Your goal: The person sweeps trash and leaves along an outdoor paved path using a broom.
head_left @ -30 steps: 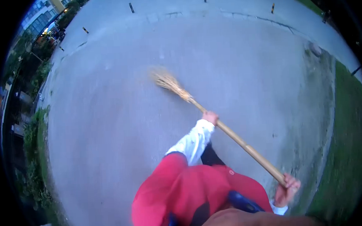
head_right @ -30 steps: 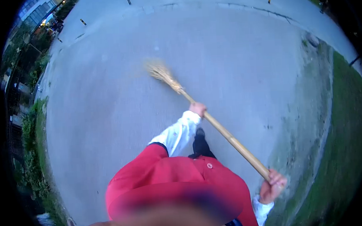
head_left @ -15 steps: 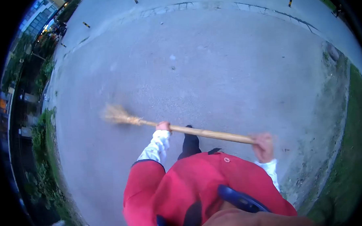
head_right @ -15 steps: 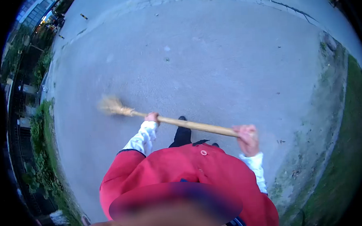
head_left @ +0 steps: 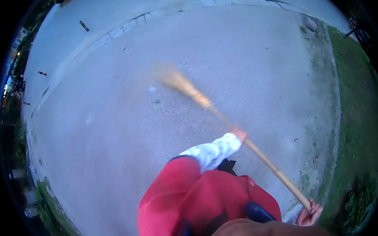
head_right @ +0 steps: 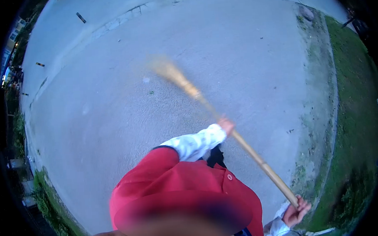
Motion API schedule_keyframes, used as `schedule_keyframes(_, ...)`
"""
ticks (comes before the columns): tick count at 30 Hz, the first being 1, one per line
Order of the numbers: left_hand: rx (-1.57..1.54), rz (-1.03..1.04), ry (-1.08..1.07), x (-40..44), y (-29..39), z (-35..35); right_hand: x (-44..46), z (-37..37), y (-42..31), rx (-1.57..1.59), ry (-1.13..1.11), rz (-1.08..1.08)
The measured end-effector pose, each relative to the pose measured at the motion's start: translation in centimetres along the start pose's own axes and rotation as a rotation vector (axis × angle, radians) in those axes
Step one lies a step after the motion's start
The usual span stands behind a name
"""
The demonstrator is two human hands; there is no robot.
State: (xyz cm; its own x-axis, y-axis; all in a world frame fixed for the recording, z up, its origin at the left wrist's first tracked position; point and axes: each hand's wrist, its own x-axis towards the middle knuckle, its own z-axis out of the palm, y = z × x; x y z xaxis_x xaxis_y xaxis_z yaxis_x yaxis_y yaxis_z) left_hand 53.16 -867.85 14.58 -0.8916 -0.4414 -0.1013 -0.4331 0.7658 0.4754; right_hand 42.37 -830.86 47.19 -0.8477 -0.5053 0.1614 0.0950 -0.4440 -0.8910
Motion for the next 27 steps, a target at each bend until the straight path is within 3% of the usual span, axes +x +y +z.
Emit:
schedule_keyframes(1, -0.078, 0.129, -0.023, 1.8, 1.2, -4.9, -0.6, 1.3, -0.6, -0.016, 0.006, -0.064)
schedule_keyframes(2, -0.255, 0.307, 0.342, 4.7, 0.6, -2.1, -1.1, 2.4, -0.9, -0.030, 0.011, -0.129)
schedule_keyframes(3, -0.170, 0.375, 0.198, 7.1, 1.2, -5.5, -1.0, 2.3, -1.0, 0.012, 0.016, -0.185)
schedule_keyframes(4, -0.123, 0.441, 0.197, 8.3, 1.7, -8.6, -0.7, 2.6, -0.8, 0.026, 0.024, -0.230)
schedule_keyframes(6, -0.050, 0.529, 0.244, 8.5, 2.2, -13.2, 0.5, 3.3, 0.1, 0.034, 0.072, -0.279)
schedule_keyframes(7, 0.011, 0.566, 0.253, 6.9, 5.8, -12.7, 0.5, 1.0, -0.4, 0.061, 0.099, -0.298)
schedule_keyframes(9, 0.055, 0.611, 0.413, 4.4, 5.2, -14.5, 2.9, 1.1, 0.9, 0.098, 0.141, -0.317)
schedule_keyframes(11, 0.073, 0.474, 0.210, 1.8, 1.4, -16.0, 5.6, 2.1, 2.7, 0.133, 0.183, -0.328)
schedule_keyframes(14, 0.004, 0.241, 0.186, -3.8, -8.4, -19.1, 11.6, 3.9, 7.2, 0.161, 0.224, -0.255)
schedule_keyframes(16, 0.051, 0.021, 0.214, -8.1, -17.8, -20.2, 16.0, 7.8, 13.5, 0.274, 0.081, -0.103)
schedule_keyframes(18, 0.067, -0.248, 0.221, -14.5, -25.1, -21.7, 19.1, 17.2, 22.0, 0.544, -0.332, 0.200)
schedule_keyframes(20, 0.071, -0.426, 0.502, -22.4, -33.3, -20.1, 17.7, 30.9, 29.9, 0.633, -0.410, 0.402)
schedule_keyframes(21, 0.121, -0.599, 0.538, -26.3, -37.1, -20.8, 17.4, 35.2, 35.1, 0.793, -0.441, 0.646)
schedule_keyframes(22, 0.136, -0.727, 0.635, -30.5, -39.9, -21.9, 14.2, 43.4, 37.4, 0.373, -0.385, 0.633)
schedule_keyframes(23, 0.148, -0.841, 0.650, -34.9, -44.5, -20.7, 12.1, 48.7, 40.8, 0.310, -0.601, 0.666)
schedule_keyframes(24, 0.208, -0.943, 0.652, -39.7, -48.9, -18.6, 9.8, 53.4, 43.8, 0.395, -0.743, 0.690)
schedule_keyframes(25, 0.090, -1.215, 0.512, -43.0, -51.9, -17.9, 7.5, 57.2, 46.0, 0.287, -0.858, 0.665)
schedule_keyframes(27, 0.095, -1.307, 0.442, -46.9, -56.0, -19.6, 5.1, 65.6, 47.6, 0.562, -1.015, 0.809)
